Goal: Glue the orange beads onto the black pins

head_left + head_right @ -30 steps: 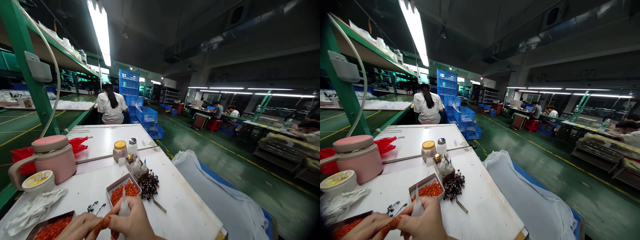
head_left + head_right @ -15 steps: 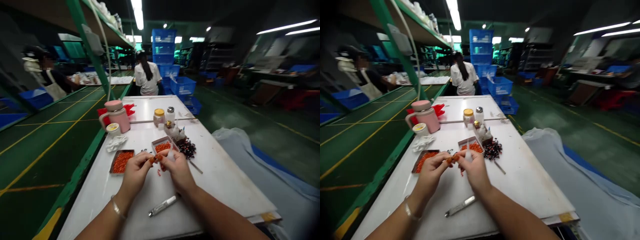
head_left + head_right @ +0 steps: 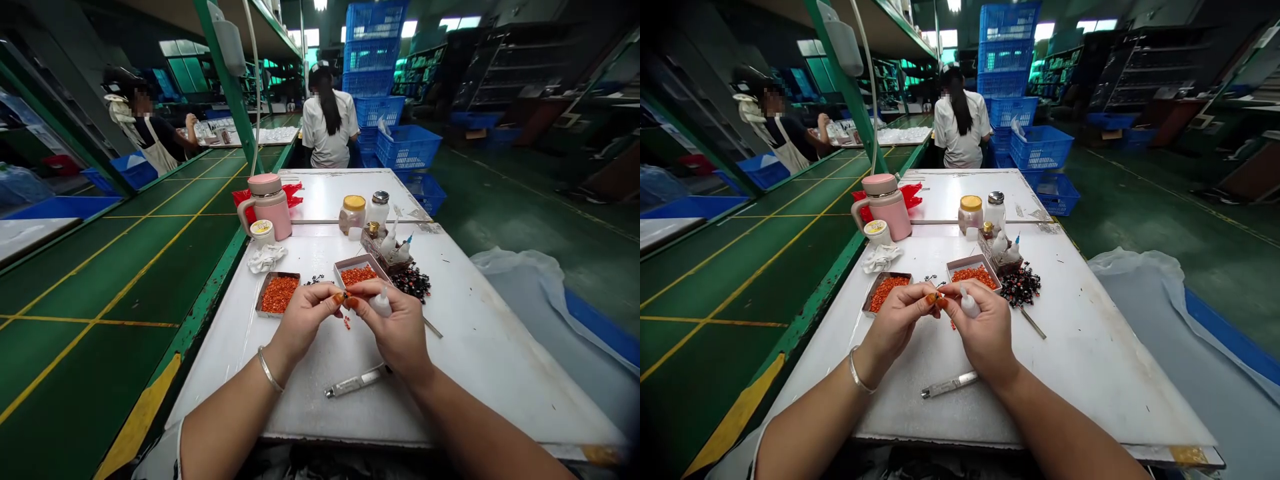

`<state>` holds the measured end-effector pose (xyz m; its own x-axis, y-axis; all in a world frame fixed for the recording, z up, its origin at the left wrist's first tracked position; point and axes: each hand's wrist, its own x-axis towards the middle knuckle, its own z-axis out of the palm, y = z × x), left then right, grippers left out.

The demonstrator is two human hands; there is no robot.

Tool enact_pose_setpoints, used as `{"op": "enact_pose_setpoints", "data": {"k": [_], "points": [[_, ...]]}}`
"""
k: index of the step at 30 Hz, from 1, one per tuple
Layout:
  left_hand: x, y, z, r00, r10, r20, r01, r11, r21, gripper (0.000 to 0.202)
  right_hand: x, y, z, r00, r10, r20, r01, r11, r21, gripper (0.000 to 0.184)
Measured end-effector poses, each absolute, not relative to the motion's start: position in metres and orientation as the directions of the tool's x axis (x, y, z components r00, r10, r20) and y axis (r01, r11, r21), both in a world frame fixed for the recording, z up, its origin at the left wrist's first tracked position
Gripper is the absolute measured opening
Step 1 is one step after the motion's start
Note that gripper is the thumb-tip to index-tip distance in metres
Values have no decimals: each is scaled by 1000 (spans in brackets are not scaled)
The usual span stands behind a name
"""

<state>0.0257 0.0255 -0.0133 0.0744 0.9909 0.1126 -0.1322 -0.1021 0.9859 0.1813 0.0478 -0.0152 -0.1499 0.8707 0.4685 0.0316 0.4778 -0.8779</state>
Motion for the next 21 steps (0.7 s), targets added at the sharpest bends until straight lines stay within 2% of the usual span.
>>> {"op": "enact_pose_setpoints", "data": {"k": [6, 11, 18, 21], "points": [[26, 26, -15, 54, 994, 96, -89, -91, 992, 20, 182, 49, -14, -157, 871, 465, 85, 481, -873, 6], [28, 26, -11, 24, 999, 23, -230, -17, 973, 21, 183, 49, -14, -149, 864, 480, 92, 496, -864, 5], [27, 26, -7, 123, 990, -66, -379, 108, 919, 21, 182, 50, -17, -171, 813, 556, 74, 573, -816, 1], [26, 25, -7, 134, 989, -69, -408, 118, 905, 20, 183, 50, -18, -201, 781, 591, 49, 610, -791, 7]]}}
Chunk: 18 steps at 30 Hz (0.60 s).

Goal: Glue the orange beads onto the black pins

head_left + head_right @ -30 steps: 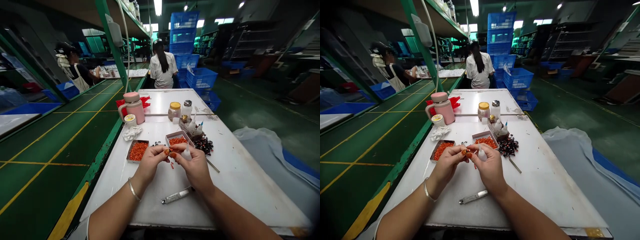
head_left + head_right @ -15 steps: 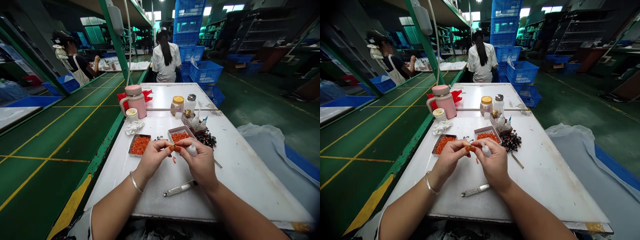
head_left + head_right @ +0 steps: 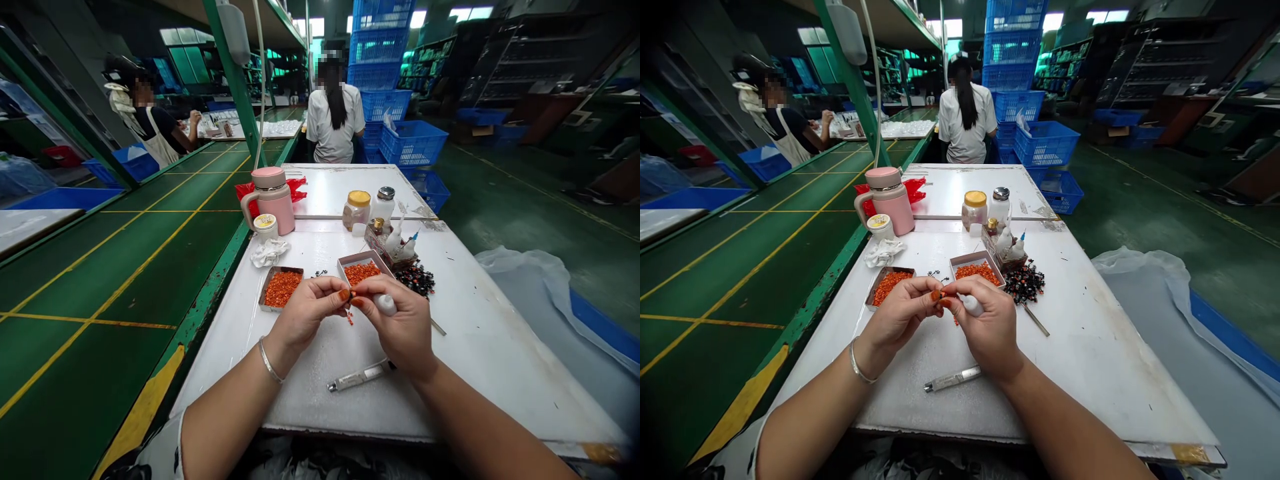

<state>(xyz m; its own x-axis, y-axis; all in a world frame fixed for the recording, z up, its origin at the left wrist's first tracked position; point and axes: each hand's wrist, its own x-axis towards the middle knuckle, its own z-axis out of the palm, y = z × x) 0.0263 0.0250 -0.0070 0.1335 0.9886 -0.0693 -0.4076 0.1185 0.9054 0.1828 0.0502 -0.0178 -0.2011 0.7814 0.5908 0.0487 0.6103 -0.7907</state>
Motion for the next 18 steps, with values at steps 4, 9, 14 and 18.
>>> {"op": "enact_pose_setpoints", "data": {"k": [4, 9, 14, 18], "points": [[26, 25, -10, 136, 990, -26, -383, 77, 920, 18, 183, 49, -19, -178, 765, 619, 39, 634, -773, 12], [27, 24, -13, 65, 994, 86, -275, -65, 959, 12, 182, 45, -20, -117, 765, 634, 96, 644, -759, 8], [29, 22, -11, -8, 991, 133, -178, -132, 975, 16, 182, 44, -19, -107, 774, 624, 141, 633, -761, 6], [28, 21, -11, 10, 992, 128, -172, -124, 977, 15, 181, 45, -19, -115, 773, 624, 141, 635, -760, 3]]}}
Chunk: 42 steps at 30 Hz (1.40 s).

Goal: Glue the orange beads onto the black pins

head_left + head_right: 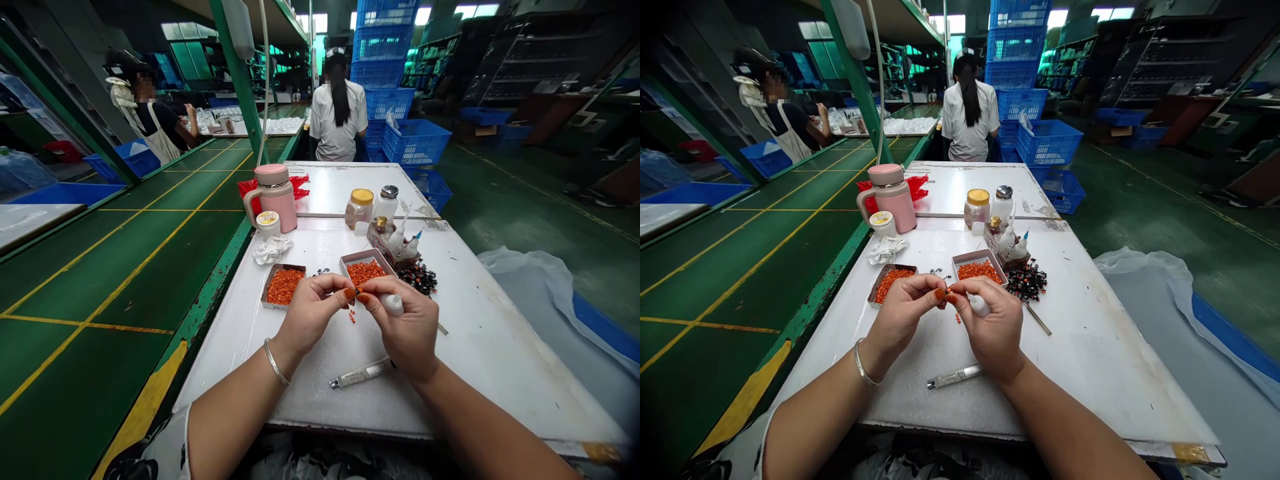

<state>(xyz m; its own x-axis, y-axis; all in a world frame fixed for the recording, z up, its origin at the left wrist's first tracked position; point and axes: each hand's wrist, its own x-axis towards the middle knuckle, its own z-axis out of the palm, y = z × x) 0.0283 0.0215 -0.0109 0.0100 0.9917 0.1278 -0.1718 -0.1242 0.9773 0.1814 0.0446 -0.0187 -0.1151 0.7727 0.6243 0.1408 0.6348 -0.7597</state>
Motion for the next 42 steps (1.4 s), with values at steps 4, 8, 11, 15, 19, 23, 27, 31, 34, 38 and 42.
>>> {"op": "enact_pose_setpoints", "data": {"k": [4, 8, 11, 15, 19, 23, 27, 31, 34, 38, 42], "points": [[28, 22, -10, 27, 993, 118, -168, -112, 979, 14, 181, 46, -19, -122, 771, 625, 134, 637, -759, 3], [30, 21, -7, 38, 995, 96, -175, -88, 981, 15, 182, 47, -19, -122, 779, 615, 125, 627, -769, 7], [31, 21, -6, 42, 997, 60, -250, -47, 967, 17, 184, 50, -20, -114, 800, 589, 111, 599, -793, 9], [28, 22, -8, 16, 1000, 22, -380, -14, 925, 32, 186, 54, -21, -109, 858, 503, 97, 513, -853, 10], [25, 24, -8, -46, 999, -14, -477, -9, 879, 21, 182, 54, -21, -196, 882, 430, 93, 453, -887, 13], [27, 25, -7, -114, 992, -47, -506, -18, 863, 29, 178, 52, -22, -260, 891, 373, 111, 411, -905, 26], [29, 24, -8, -119, 993, -29, -481, -32, 876, 30, 177, 51, -23, -249, 891, 380, 106, 416, -903, 28], [31, 23, -9, -140, 990, 6, -433, -67, 899, 27, 178, 49, -23, -218, 890, 401, 86, 427, -900, 17], [31, 23, -8, -133, 991, 30, -395, -81, 915, 26, 179, 49, -21, -193, 878, 438, 147, 467, -872, 10], [29, 23, -5, -47, 998, 34, -283, -46, 958, 22, 181, 51, -20, -183, 839, 512, 212, 542, -813, 6], [24, 25, -5, 21, 1000, -3, -202, 7, 979, 21, 184, 53, -21, -217, 761, 611, 221, 648, -729, 15]]}}
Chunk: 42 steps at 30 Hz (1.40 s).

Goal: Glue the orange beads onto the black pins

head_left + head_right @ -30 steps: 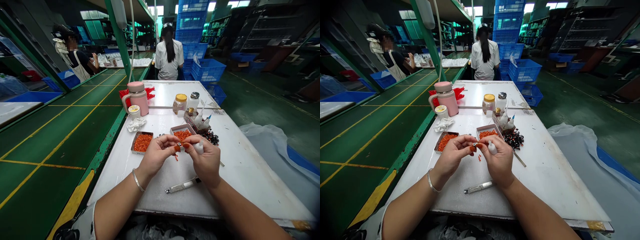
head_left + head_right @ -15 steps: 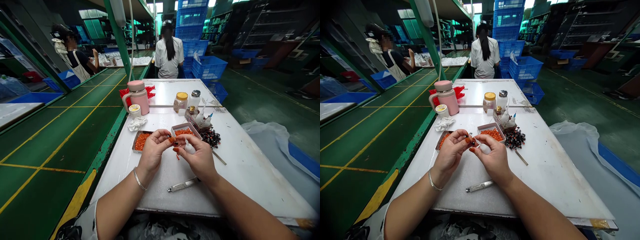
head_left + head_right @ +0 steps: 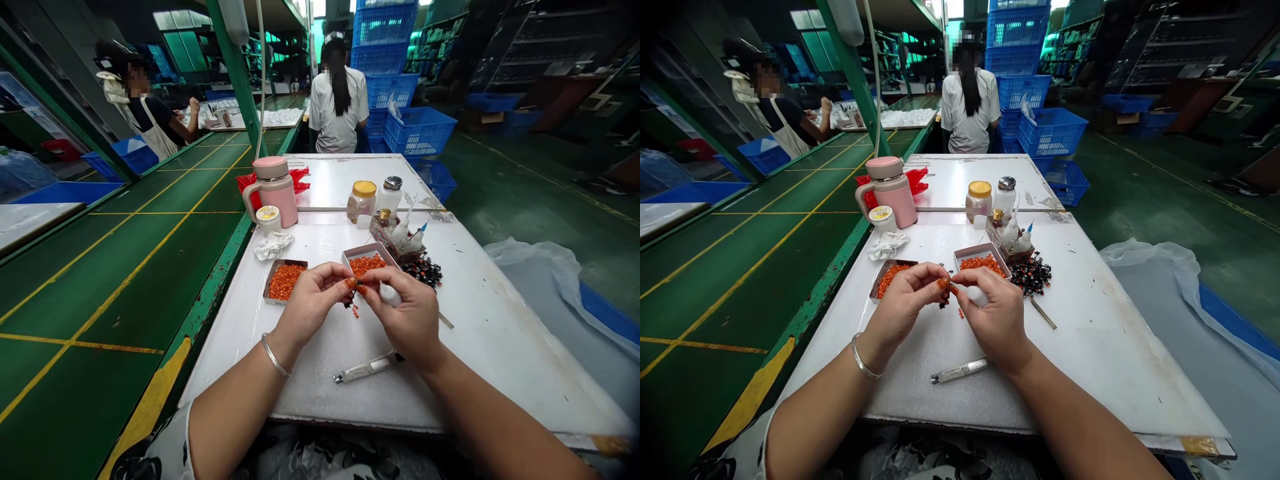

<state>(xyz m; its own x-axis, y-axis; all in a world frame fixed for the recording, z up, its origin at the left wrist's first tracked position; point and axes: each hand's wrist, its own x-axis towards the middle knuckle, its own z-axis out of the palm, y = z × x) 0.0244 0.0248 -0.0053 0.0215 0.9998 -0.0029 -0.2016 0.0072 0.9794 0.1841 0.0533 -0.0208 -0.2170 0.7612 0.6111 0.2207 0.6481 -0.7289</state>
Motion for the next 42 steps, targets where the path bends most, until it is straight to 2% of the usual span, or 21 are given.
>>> {"op": "enact_pose_setpoints", "data": {"k": [4, 8, 15, 21, 27, 31, 34, 36, 39, 42], "points": [[20, 27, -8, 91, 994, -60, -155, 74, 985, 27, 186, 56, -22, -260, 717, 647, 186, 695, -695, 24], [18, 28, -9, 132, 989, -60, -113, 75, 991, 28, 187, 58, -23, -265, 709, 653, 192, 703, -685, 20], [18, 29, -8, 108, 990, -92, -193, 112, 975, 26, 190, 60, -17, -279, 719, 636, 208, 692, -691, 5], [15, 29, -9, 123, 982, -146, -267, 174, 948, 23, 201, 65, -16, -213, 810, 547, 221, 585, -780, 8], [12, 29, -8, 80, 982, -172, -303, 188, 934, 25, 208, 68, -16, -213, 815, 538, 266, 578, -771, 9], [12, 29, -6, 42, 989, -140, -238, 146, 960, 23, 208, 69, -15, -218, 846, 487, 216, 528, -821, 15], [13, 29, -6, 16, 996, -85, -147, 86, 985, 22, 209, 71, -16, -278, 899, 337, 79, 371, -925, 32], [14, 29, -6, 2, 999, -45, -70, 45, 997, 22, 210, 73, -18, -323, 903, 284, 45, 315, -948, 43], [14, 29, -5, 2, 1000, 16, 66, -16, 998, 23, 213, 76, -18, -328, 895, 303, 128, 360, -924, 51], [13, 29, -4, 12, 998, 57, 146, -58, 988, 24, 217, 79, -15, -335, 889, 311, 202, 390, -898, 48]]}}
